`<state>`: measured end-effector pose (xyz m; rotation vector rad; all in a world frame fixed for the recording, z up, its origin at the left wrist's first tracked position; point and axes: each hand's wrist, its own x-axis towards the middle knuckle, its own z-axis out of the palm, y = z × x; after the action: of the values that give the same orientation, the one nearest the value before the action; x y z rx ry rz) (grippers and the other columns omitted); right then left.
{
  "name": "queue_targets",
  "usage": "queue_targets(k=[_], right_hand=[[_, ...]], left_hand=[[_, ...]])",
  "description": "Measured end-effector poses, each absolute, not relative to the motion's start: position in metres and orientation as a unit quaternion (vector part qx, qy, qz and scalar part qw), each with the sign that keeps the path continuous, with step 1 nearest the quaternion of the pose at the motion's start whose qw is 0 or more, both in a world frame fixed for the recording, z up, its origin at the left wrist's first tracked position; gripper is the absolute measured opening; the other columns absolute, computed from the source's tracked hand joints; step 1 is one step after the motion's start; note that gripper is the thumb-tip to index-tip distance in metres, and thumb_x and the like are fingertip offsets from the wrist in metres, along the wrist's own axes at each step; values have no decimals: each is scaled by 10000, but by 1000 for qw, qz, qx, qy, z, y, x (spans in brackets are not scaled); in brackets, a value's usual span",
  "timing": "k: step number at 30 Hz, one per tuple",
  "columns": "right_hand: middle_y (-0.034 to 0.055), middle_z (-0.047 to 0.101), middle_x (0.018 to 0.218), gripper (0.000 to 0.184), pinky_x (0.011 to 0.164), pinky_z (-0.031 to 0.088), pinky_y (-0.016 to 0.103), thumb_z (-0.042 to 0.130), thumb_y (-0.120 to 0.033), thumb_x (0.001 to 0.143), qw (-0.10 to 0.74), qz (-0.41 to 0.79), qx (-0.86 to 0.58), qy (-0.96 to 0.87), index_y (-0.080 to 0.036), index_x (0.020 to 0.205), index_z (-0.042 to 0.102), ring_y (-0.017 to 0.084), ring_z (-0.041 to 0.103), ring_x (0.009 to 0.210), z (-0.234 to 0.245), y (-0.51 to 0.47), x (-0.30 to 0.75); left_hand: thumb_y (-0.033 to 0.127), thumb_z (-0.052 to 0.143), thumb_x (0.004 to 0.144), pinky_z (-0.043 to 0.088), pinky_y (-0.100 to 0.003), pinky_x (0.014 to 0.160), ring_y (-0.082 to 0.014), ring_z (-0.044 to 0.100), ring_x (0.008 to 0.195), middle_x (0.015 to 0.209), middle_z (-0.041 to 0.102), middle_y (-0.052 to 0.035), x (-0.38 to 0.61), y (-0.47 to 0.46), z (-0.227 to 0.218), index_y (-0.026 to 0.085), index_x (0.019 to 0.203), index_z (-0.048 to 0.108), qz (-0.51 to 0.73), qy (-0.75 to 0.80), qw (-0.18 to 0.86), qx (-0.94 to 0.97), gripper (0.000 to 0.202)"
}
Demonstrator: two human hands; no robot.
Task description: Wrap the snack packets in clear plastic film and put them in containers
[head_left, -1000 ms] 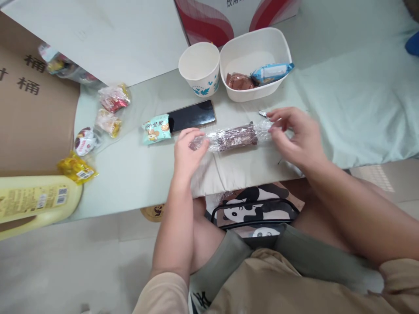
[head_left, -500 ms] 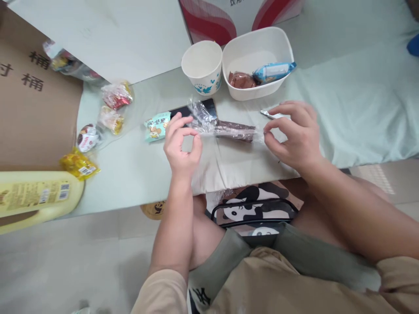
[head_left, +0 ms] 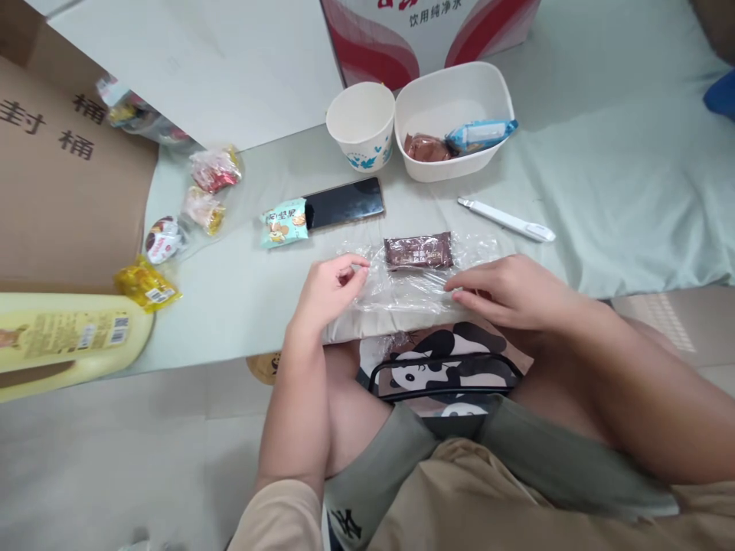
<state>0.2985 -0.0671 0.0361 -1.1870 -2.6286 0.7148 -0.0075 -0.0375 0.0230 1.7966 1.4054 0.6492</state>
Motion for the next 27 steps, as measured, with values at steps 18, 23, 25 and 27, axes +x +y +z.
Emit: queue_targets(k=[18, 23, 25, 27], right_hand=[[159, 601, 1267, 516, 898, 537, 524, 575, -302, 927, 201, 75, -578, -788, -285, 1443, 580, 349, 602, 1142, 12, -67, 290], [160, 569, 1412, 341, 1029, 493, 643, 609, -379, 914, 295, 95, -609, -730, -287, 1230, 698, 427, 494, 1380, 3, -55, 296], [148, 652, 1320, 341, 1051, 501, 631, 591, -375, 921, 311, 140, -599, -724, -278, 1232, 693, 397, 574, 1319, 1, -49, 299], [133, 701, 1254, 350, 1025, 543, 588, 565, -366, 941, 337, 176, -592, -711, -279, 1261, 675, 359, 652, 1223, -1, -43, 300]], left_hand=[[608, 760, 811, 508, -543, 1087, -346, 522, 1381, 1551, 459, -129, -27, -1, -26, 344, 1492, 389, 377, 565, 200, 706, 819], [684, 721, 823, 619, -442, 835, -228, 712, 994, 1441, 550, -128, -18, 15, -39, 427, 1497, 295, 430, 570, 347, 608, 838], [664, 760, 802, 606, -359, 695, -169, 703, 821, 1362, 608, -112, -14, 19, -39, 432, 1474, 324, 459, 570, 389, 560, 834], [617, 794, 793, 537, -274, 571, -114, 648, 676, 1247, 671, -88, -11, 23, -36, 404, 1422, 398, 490, 572, 417, 508, 773]])
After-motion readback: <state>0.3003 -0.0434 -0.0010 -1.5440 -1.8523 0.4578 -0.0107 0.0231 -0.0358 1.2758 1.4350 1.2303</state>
